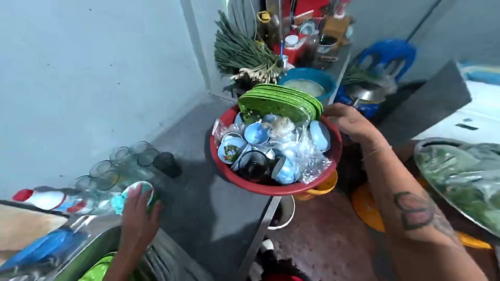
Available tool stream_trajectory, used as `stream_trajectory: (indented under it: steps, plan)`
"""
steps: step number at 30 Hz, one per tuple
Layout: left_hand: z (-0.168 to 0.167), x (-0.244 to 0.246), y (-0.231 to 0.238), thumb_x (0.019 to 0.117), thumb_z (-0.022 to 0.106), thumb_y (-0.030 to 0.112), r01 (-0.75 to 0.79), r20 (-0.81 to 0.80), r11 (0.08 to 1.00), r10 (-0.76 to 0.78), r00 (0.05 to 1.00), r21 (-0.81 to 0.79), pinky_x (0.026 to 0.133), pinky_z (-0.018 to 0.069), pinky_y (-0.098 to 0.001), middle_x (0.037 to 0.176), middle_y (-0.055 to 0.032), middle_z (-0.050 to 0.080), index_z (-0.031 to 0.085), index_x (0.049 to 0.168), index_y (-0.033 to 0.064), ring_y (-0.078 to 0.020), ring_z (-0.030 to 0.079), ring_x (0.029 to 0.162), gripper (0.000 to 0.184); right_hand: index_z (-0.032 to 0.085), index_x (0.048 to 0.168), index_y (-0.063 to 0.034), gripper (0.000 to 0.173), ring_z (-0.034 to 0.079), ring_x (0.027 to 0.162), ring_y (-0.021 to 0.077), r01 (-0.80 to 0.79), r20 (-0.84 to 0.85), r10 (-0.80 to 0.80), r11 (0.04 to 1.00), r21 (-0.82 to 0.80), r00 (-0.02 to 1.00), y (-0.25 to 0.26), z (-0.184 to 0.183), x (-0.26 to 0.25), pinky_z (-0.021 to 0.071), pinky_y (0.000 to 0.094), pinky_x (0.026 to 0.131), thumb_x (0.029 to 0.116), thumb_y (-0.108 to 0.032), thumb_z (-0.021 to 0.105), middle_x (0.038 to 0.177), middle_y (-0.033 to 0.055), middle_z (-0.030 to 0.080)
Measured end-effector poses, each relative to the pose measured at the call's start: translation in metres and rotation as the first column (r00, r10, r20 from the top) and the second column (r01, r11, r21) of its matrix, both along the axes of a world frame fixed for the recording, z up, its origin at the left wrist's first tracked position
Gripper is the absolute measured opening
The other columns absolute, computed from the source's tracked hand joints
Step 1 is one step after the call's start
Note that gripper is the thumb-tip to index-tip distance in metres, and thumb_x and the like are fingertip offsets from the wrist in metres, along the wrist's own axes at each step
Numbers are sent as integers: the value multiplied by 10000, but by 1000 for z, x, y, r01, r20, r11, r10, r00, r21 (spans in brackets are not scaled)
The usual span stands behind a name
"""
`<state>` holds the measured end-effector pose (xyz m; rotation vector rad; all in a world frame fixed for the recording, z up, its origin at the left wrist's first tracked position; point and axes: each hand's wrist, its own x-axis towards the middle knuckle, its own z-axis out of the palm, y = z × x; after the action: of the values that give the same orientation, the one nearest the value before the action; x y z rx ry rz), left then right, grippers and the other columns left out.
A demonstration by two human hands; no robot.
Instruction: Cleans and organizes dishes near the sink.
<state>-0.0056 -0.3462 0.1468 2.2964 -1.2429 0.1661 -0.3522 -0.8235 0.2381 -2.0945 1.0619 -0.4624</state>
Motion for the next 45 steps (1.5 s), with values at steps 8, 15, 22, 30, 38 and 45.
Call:
stream_trajectory:
  steps: [8, 15, 22, 30, 38, 45]
  plan:
    - [87, -23, -246, 1049, 553, 161, 224, -576, 974, -203, 792, -35, 1131, 421, -502, 1645, -219, 282, 152, 1622, 36, -338, 433, 1436, 711, 566, 1363, 22, 368, 635, 1147, 328, -207, -26, 209, 976, 65, 977, -38, -13, 7, 481, 544, 1021, 1023, -111, 614, 1245, 246, 647]
    - [55, -3, -395, 1005, 479, -43, 85, -841, 963, -264, 473, -254, 1012, 512, -399, 1421, -184, 541, 332, 1538, 26, -228, 591, 1219, 557, 616, 1325, -35, 453, 691, 1060, 295, -297, -41, 295, 954, -39, 955, -56, -25, 10, 539, 555, 958, 956, -267, 740, 1162, 183, 702]
    - [44, 19, -430, 929, 569, -122, 237, -845, 960, -249, 472, -151, 948, 520, -318, 1256, -104, 619, 521, 1381, 11, -122, 610, 1084, 474, 552, 1379, 3, 555, 688, 1072, 347, -165, -41, 163, 986, -29, 986, -52, -36, 11, 522, 584, 958, 970, -337, 712, 1147, 237, 692]
    - [36, 32, -434, 949, 669, 21, 422, -800, 906, -268, 537, -21, 1033, 500, -331, 1295, -102, 624, 538, 1375, 6, -108, 604, 1163, 447, 342, 1458, -12, 812, 690, 1037, 265, -112, -10, 113, 991, 70, 994, -49, -32, 27, 561, 491, 909, 844, -250, 817, 1125, 190, 674]
    - [46, 22, -428, 1023, 616, 174, 357, -794, 933, -257, 551, -54, 967, 534, -330, 1178, -84, 671, 573, 1323, 1, -85, 640, 1043, 349, 464, 1330, 58, 681, 697, 926, 366, 62, 149, -38, 986, -158, 988, -55, -47, 56, 559, 568, 823, 836, -217, 843, 1013, 238, 683]
    - [60, -17, -393, 879, 771, 128, 45, -415, 989, -100, 904, -141, 1054, 427, -601, 1398, -341, 470, 397, 1429, -99, -458, 494, 1287, 703, 405, 1444, 51, 813, 567, 1224, 469, -39, -17, 36, 976, -215, 999, -46, -22, 38, 481, 629, 997, 849, -277, 851, 1363, 313, 521]
